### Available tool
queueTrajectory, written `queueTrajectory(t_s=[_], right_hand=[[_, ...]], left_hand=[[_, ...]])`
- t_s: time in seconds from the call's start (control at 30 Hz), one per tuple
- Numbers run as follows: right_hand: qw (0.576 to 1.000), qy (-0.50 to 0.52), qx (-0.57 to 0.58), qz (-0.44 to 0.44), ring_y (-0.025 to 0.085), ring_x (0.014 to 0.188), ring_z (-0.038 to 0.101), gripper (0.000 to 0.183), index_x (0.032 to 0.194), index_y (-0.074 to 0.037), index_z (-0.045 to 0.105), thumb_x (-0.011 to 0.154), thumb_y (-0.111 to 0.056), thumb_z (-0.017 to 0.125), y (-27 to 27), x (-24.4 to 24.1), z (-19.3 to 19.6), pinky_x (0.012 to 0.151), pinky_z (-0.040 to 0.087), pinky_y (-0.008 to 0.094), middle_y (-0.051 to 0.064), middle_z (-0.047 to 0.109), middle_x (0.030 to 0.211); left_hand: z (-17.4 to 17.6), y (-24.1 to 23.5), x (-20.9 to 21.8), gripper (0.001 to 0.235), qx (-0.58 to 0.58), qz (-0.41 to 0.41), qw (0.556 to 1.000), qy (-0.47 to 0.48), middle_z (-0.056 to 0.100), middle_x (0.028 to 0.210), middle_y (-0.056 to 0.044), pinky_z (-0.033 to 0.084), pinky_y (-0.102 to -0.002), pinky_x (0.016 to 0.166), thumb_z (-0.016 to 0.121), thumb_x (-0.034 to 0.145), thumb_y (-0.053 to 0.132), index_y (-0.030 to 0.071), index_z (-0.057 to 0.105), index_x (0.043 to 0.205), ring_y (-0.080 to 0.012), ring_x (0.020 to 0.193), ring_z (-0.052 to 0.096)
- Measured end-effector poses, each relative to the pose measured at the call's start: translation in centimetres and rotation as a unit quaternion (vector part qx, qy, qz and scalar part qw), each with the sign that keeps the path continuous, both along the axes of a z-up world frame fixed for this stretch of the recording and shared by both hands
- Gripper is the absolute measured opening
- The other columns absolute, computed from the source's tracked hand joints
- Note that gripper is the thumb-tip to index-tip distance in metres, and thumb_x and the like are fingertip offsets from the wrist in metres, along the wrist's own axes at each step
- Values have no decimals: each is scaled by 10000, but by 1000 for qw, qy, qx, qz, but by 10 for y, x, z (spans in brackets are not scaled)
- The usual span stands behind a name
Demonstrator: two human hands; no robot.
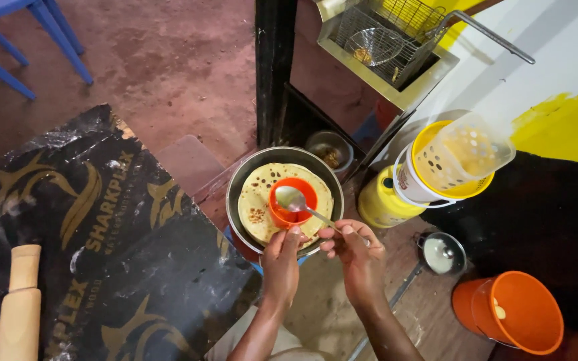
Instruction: Cooking chapatis in a pan, including flipping by hand, pressing to ensure even cooking, and applying oil with a spoon.
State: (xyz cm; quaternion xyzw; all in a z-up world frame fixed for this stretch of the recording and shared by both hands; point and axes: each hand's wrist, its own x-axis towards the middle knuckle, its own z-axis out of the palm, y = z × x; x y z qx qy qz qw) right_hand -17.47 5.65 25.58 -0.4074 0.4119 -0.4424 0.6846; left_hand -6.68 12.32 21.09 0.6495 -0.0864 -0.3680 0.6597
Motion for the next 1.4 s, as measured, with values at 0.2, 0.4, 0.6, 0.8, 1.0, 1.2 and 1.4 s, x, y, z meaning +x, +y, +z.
queueTrajectory(t_s=[0.2, 0.4, 0.6, 0.8, 1.0, 1.2, 1.4], right_hand=[[994, -106, 38, 6, 274, 665, 707, 256, 1126, 94, 675, 1028, -120, 576, -18, -3, -15, 599, 498, 308, 314, 776, 939], [983, 116, -100, 106, 189, 794, 652, 488, 1362, 38, 721, 1029, -297, 596, -54, 5, -51, 710, 496, 329, 142, 786, 919], [868, 355, -278, 205, 217, 973, 706, 379, 1341, -151, 766, 1039, -334, 628, -101, 13, -98, 807, 551, 348, 94, 766, 1098], [954, 242, 82, 157, 157, 712, 648, 295, 1193, 46, 761, 1038, -58, 533, -144, 17, -105, 597, 449, 255, 129, 804, 939], [942, 56, 306, 124, 96, 511, 435, 280, 1204, 80, 637, 1043, 22, 415, -202, 46, -202, 361, 262, 159, 158, 650, 856], [601, 607, -262, 449, 99, 651, 638, 195, 822, -199, 794, 857, -62, 660, -187, 41, -238, 610, 477, 237, -23, 745, 757], [815, 288, -268, 426, 214, 916, 854, 246, 942, -42, 837, 733, 86, 850, -244, -9, -183, 613, 617, 217, 90, 858, 875]], left_hand=[[-3, 8, 15, 379, -31, 47, 990, 132, 781, 954, -124, 607, -388, 1052, 649, 980, 351, -3, 777, 1018, -211, 950, 743], [-47, 57, 61, 325, -57, 97, 991, 66, 791, 907, -104, 542, -305, 899, 684, 986, 291, -3, 812, 1041, -154, 880, 701], [-66, 103, 89, 359, -53, 167, 984, -20, 793, 969, -116, 572, -351, 937, 681, 983, 285, -28, 761, 827, -181, 945, 726], [-78, 115, 88, 410, -35, 185, 982, -28, 762, 971, -129, 582, -378, 885, 610, 1053, 340, 11, 732, 840, -226, 922, 738], [-113, 114, 81, 400, -109, 209, 967, -96, 734, 994, -76, 564, -379, 936, 592, 1098, 380, 43, 715, 919, -195, 997, 692], [-140, 114, 77, 259, -33, 203, 966, -157, 756, 1077, -36, 553, -295, 929, 728, 984, 258, 83, 706, 1174, -138, 982, 703], [-120, 113, 74, 257, 10, 189, 953, -237, 722, 1051, -10, 514, -300, 907, 710, 1001, 293, 95, 718, 1165, -143, 966, 650]])
